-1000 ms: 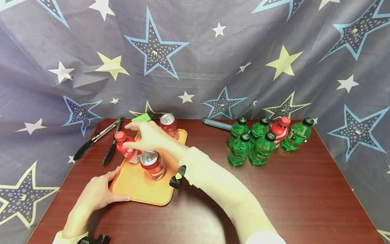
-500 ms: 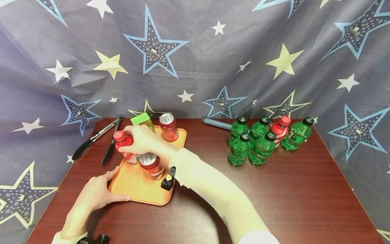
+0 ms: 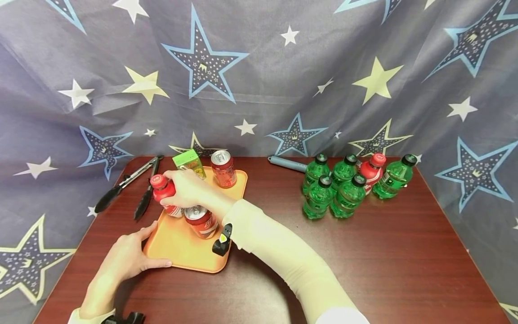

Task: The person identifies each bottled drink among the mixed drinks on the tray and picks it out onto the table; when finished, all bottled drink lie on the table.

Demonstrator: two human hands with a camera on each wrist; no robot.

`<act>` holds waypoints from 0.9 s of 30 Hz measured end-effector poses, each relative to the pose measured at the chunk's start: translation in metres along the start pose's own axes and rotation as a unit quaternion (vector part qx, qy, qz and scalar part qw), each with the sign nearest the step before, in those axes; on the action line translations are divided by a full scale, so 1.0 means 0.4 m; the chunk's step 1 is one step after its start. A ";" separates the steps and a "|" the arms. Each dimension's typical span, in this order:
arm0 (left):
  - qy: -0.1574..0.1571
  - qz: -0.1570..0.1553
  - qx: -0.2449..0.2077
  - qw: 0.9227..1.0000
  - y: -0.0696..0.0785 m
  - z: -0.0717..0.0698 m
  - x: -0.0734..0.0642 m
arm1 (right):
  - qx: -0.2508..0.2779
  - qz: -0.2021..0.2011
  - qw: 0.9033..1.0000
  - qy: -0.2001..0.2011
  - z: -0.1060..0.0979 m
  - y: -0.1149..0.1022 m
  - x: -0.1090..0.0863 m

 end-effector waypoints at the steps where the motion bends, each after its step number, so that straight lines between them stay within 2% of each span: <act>1: 0.000 0.001 0.000 1.000 0.000 0.000 0.000 | -0.004 0.001 1.000 -0.001 0.000 0.000 0.000; 10: -0.001 0.001 -0.003 1.000 -0.003 0.003 -0.001 | -0.020 -0.005 1.000 -0.002 -0.002 -0.005 -0.002; 16: 0.001 -0.001 -0.002 1.000 -0.004 0.001 -0.003 | -0.012 0.000 1.000 0.020 -0.019 -0.007 -0.006; 20: -0.001 0.000 -0.002 1.000 -0.004 0.003 -0.003 | 0.003 0.019 0.998 0.053 -0.055 -0.001 -0.015; 27: -0.002 -0.004 0.005 1.000 -0.008 0.005 0.001 | 0.024 0.027 0.991 0.126 -0.156 -0.006 -0.039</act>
Point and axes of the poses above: each hand's wrist, its own x-axis towards the middle knuckle, its own z-axis out of the palm, y = z × x, the point moved 10 cm from there along x, towards the middle knuckle, and after that the axes turned 15 degrees about y, right-handed, at the moved point
